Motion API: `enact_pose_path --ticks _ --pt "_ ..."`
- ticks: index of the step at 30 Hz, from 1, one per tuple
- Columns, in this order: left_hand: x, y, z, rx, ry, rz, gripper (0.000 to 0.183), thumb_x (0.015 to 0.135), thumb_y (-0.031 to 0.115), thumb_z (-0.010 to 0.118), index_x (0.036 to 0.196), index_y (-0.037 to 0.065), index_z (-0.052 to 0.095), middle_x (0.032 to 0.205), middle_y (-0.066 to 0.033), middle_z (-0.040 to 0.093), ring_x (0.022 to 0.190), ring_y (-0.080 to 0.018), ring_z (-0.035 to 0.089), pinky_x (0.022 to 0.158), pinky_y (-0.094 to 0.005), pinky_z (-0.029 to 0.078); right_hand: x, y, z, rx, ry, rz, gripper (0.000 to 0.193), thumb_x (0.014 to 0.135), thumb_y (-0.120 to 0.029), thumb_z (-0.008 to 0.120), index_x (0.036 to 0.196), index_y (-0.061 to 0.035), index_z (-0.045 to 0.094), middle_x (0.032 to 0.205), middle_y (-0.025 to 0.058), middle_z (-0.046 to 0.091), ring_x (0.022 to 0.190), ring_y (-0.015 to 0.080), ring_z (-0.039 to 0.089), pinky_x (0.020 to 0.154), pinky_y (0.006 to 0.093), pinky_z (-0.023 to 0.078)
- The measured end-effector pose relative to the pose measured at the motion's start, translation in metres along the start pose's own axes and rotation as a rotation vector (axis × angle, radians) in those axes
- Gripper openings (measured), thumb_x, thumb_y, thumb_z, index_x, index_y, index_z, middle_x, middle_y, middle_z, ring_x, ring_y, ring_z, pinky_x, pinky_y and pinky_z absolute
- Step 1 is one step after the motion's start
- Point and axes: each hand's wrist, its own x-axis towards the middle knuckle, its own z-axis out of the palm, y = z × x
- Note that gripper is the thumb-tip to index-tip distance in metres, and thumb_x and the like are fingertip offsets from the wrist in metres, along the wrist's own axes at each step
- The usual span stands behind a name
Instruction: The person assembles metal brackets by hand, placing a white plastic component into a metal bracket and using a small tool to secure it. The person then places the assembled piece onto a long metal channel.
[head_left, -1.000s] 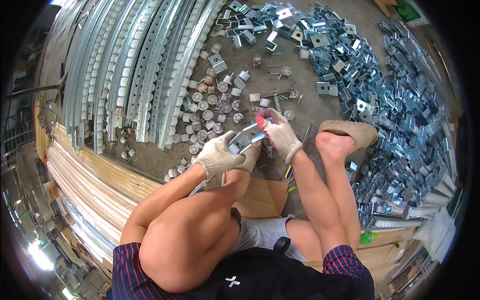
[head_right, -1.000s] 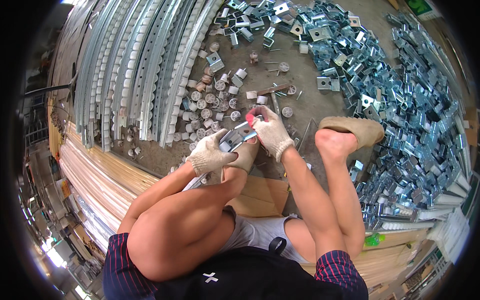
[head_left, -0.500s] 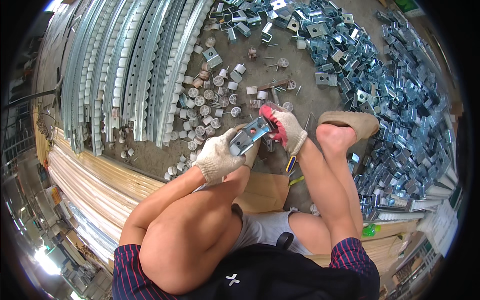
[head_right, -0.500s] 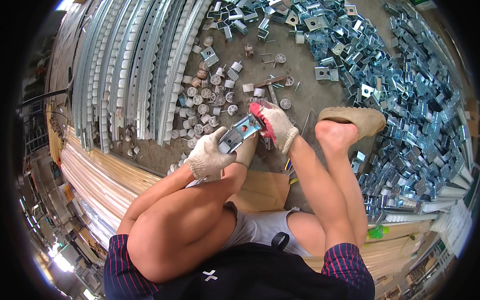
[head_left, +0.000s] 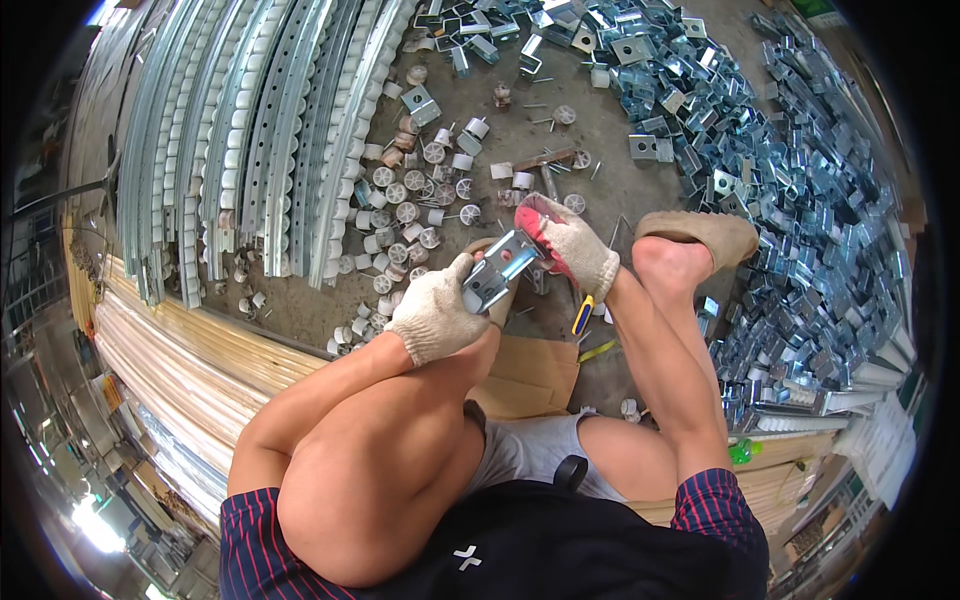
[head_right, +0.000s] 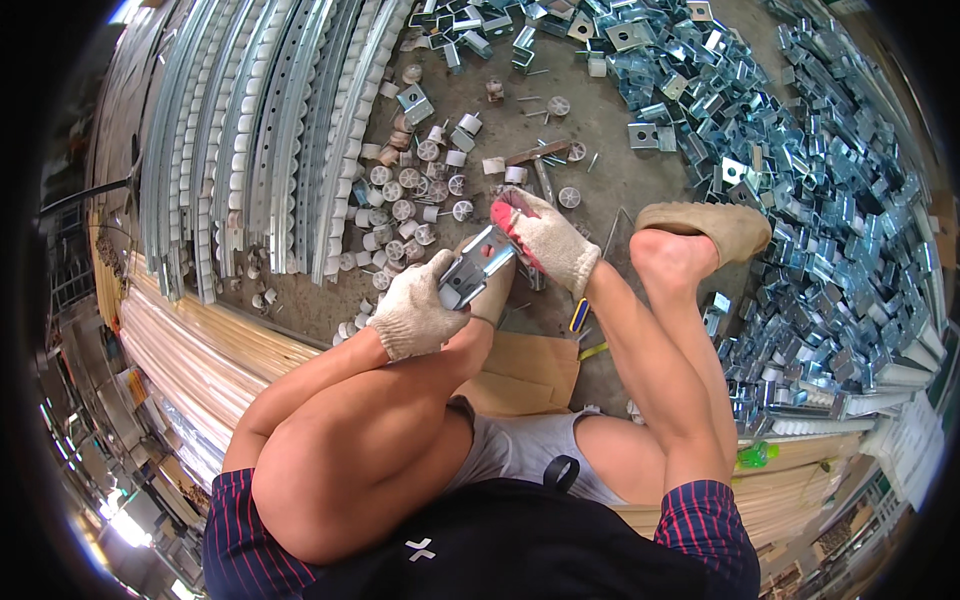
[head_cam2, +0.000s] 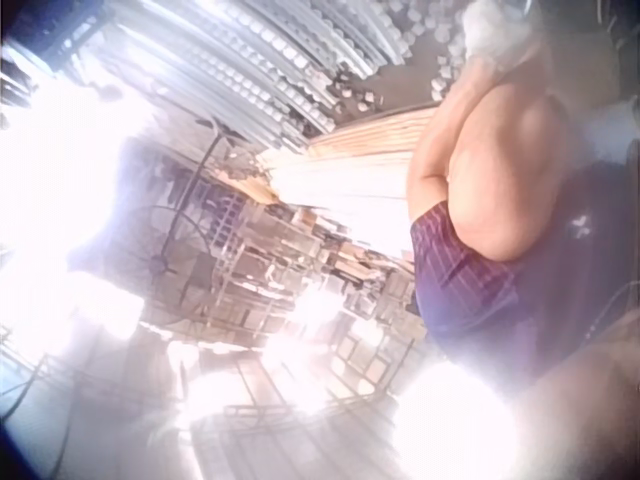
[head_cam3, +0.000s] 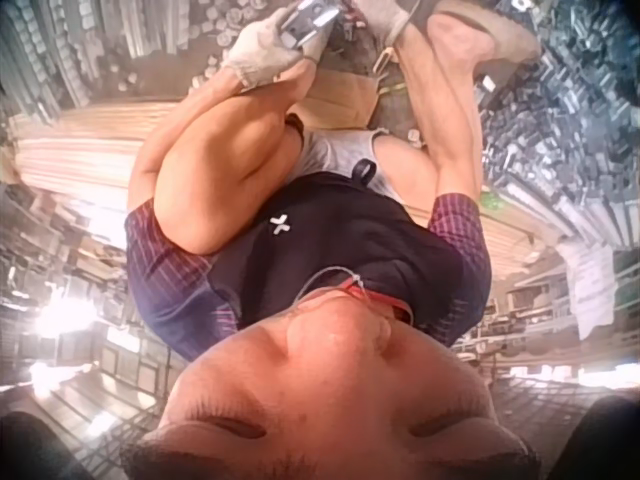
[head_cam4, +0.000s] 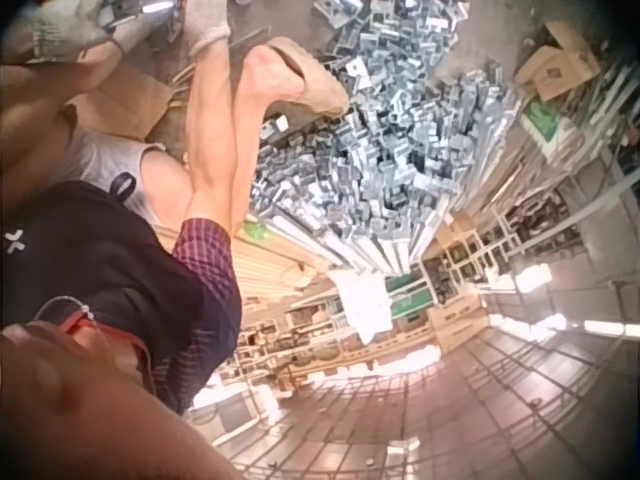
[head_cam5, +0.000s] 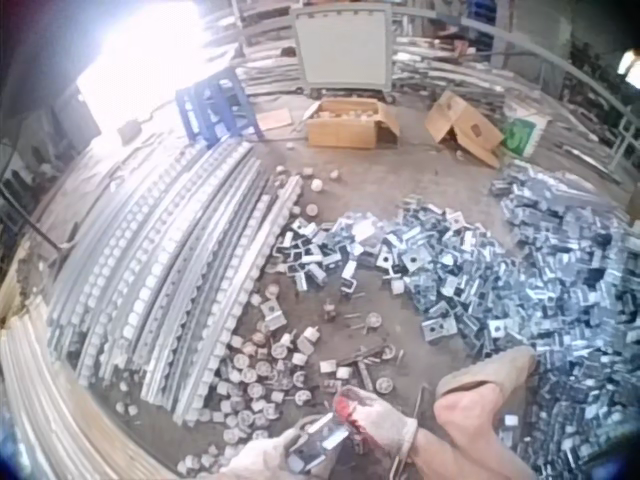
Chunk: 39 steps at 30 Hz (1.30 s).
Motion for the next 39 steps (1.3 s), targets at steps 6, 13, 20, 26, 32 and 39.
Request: enact_pose_path --ticks 6,13,20,26,32,39 --pt "0.004 0.0 0.0 -0.14 -0.032 0.043 0.067 0.077 0.019 0.079 0.14 0.012 0.056 0.112 -0.0235 0.075 0.1 -0.0428 0.074 0.085 -0.0497 0.059 -0.016 -0.009 0.005 -0.087 -0.014 -0.108 0.016 0.11 -0.025 0.061 0.111 -0.0086 0.06 0.085 -0.0065 0.058 0.067 0.002 0.048 0.056 0.023 0.038" --pt "0.006 -0.009 0.0 -0.136 -0.032 0.072 0.077 0.077 0.021 0.08 0.148 0.015 0.052 0.114 -0.0231 0.075 0.104 -0.0427 0.074 0.089 -0.0481 0.06 -0.02 -0.008 0.009 -0.044 0.069 -0.054 0.015 0.11 -0.025 0.061 0.107 -0.0098 0.063 0.083 -0.0084 0.059 0.066 0.0004 0.049 0.056 0.0215 0.039" --pt "0.007 -0.007 -0.002 -0.082 -0.012 0.057 0.074 0.078 0.022 0.08 0.147 0.015 0.053 0.112 -0.0234 0.075 0.102 -0.0437 0.074 0.087 -0.0494 0.059 -0.017 0.003 0.008 0.058 0.194 0.056 0.022 0.108 -0.034 0.066 0.118 -0.0143 0.069 0.093 -0.0069 0.068 0.069 0.001 0.058 0.055 0.0213 0.043" --pt "0.003 -0.001 0.001 -0.014 0.015 0.084 0.062 0.079 0.022 0.08 0.135 0.011 0.056 0.103 -0.0238 0.075 0.098 -0.0463 0.072 0.084 -0.0525 0.058 -0.017 -0.002 0.017 0.084 0.127 -0.106 0.028 0.109 -0.031 0.064 0.125 -0.0089 0.068 0.097 -0.0054 0.069 0.07 0.0006 0.057 0.055 0.021 0.042" --pt "0.003 0.0 0.004 0.012 0.023 0.038 0.054 0.08 0.02 0.078 0.128 0.009 0.057 0.101 -0.0249 0.074 0.098 -0.0471 0.071 0.083 -0.0538 0.057 -0.008 -0.001 0.004 0.047 0.05 -0.084 0.031 0.11 -0.028 0.062 0.131 -0.0066 0.066 0.104 -0.0042 0.07 0.078 0.0013 0.06 0.061 0.0207 0.047" --pt "0.004 -0.013 0.01 0.041 0.026 0.079 0.055 0.082 0.019 0.078 0.132 0.012 0.056 0.099 -0.0234 0.075 0.095 -0.0472 0.072 0.081 -0.0536 0.058 -0.007 0.001 0.011 0.088 0.071 -0.153 0.016 0.109 -0.018 0.061 0.118 -0.0044 0.065 0.1 -0.0037 0.065 0.091 0.0043 0.057 0.081 0.0246 0.05"
